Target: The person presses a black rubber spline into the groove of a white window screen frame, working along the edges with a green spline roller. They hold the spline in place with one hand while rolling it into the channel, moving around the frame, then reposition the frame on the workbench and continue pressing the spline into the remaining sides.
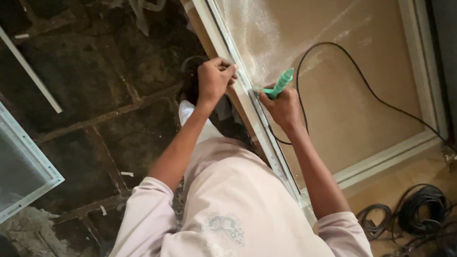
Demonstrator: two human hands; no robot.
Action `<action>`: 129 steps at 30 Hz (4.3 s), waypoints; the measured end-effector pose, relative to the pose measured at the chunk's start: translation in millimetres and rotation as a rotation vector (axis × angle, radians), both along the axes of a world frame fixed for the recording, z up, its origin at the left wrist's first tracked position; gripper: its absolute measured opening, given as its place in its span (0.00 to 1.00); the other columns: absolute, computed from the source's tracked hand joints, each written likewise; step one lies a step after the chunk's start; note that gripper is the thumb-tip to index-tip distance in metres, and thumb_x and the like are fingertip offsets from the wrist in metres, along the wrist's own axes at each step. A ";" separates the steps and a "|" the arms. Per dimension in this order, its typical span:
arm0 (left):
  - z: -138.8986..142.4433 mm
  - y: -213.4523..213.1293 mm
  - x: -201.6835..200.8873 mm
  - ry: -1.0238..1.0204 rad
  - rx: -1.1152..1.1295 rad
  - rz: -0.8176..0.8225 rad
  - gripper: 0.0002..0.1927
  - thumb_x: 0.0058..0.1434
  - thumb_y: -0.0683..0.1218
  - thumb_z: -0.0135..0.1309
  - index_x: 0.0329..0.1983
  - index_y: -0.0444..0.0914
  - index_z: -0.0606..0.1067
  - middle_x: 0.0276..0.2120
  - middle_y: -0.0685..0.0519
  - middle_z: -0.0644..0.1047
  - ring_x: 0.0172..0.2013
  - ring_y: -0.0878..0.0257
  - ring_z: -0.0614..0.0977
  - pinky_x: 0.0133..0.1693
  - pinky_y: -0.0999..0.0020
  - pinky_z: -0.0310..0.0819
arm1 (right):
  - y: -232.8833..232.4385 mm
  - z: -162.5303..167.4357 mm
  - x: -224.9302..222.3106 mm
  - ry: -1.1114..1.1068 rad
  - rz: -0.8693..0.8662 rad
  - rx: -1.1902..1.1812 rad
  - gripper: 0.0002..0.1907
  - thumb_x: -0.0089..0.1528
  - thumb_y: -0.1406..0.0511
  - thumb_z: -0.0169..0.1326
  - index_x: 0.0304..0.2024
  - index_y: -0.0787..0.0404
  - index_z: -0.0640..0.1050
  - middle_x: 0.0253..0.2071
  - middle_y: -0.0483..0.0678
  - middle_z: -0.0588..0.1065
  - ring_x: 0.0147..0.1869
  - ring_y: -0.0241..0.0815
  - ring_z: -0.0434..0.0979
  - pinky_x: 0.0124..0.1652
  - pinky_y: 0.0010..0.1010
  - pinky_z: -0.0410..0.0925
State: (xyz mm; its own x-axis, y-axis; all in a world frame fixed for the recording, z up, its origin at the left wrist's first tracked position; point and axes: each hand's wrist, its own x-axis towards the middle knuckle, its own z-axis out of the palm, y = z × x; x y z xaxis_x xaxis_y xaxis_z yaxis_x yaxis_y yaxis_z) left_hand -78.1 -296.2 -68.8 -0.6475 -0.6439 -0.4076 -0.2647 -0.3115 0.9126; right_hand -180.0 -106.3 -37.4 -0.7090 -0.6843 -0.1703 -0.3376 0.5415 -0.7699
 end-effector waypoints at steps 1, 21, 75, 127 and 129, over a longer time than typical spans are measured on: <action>-1.7 0.7 0.0 -0.001 0.049 0.009 0.07 0.62 0.40 0.61 0.32 0.28 0.79 0.22 0.48 0.81 0.20 0.67 0.82 0.23 0.71 0.77 | -8.5 -2.3 -4.3 0.027 0.019 0.018 0.12 0.58 0.62 0.66 0.36 0.66 0.84 0.27 0.57 0.79 0.29 0.42 0.80 0.33 0.36 0.72; 6.8 -58.8 -28.9 0.020 -0.207 0.005 0.07 0.63 0.41 0.60 0.31 0.32 0.79 0.21 0.52 0.81 0.19 0.69 0.82 0.21 0.73 0.75 | -55.5 0.7 -21.7 -0.006 0.012 -0.010 0.12 0.60 0.60 0.66 0.39 0.62 0.85 0.28 0.56 0.80 0.31 0.43 0.83 0.34 0.36 0.73; -9.9 -238.5 -82.8 -0.044 0.157 -0.024 0.09 0.61 0.41 0.60 0.36 0.28 0.79 0.24 0.47 0.82 0.20 0.65 0.82 0.21 0.70 0.77 | -235.9 -7.1 -84.9 -0.044 -0.093 -0.044 0.10 0.58 0.63 0.67 0.36 0.65 0.83 0.26 0.54 0.79 0.28 0.39 0.81 0.31 0.34 0.72; 35.7 -58.5 -70.8 0.668 -0.993 -1.295 0.23 0.59 0.60 0.57 0.44 0.37 0.79 0.43 0.48 0.81 0.51 0.48 0.78 0.55 0.55 0.70 | -90.1 81.9 -48.3 -0.084 -0.812 -0.572 0.11 0.72 0.64 0.53 0.53 0.64 0.79 0.39 0.43 0.77 0.41 0.30 0.74 0.41 0.23 0.66; 32.1 -39.5 -69.0 0.594 -1.093 -1.345 0.25 0.54 0.61 0.58 0.40 0.35 0.79 0.40 0.45 0.80 0.48 0.46 0.78 0.50 0.54 0.70 | -84.1 93.0 -25.6 0.064 -0.855 -0.550 0.17 0.76 0.60 0.46 0.58 0.64 0.77 0.48 0.45 0.78 0.51 0.36 0.76 0.48 0.27 0.68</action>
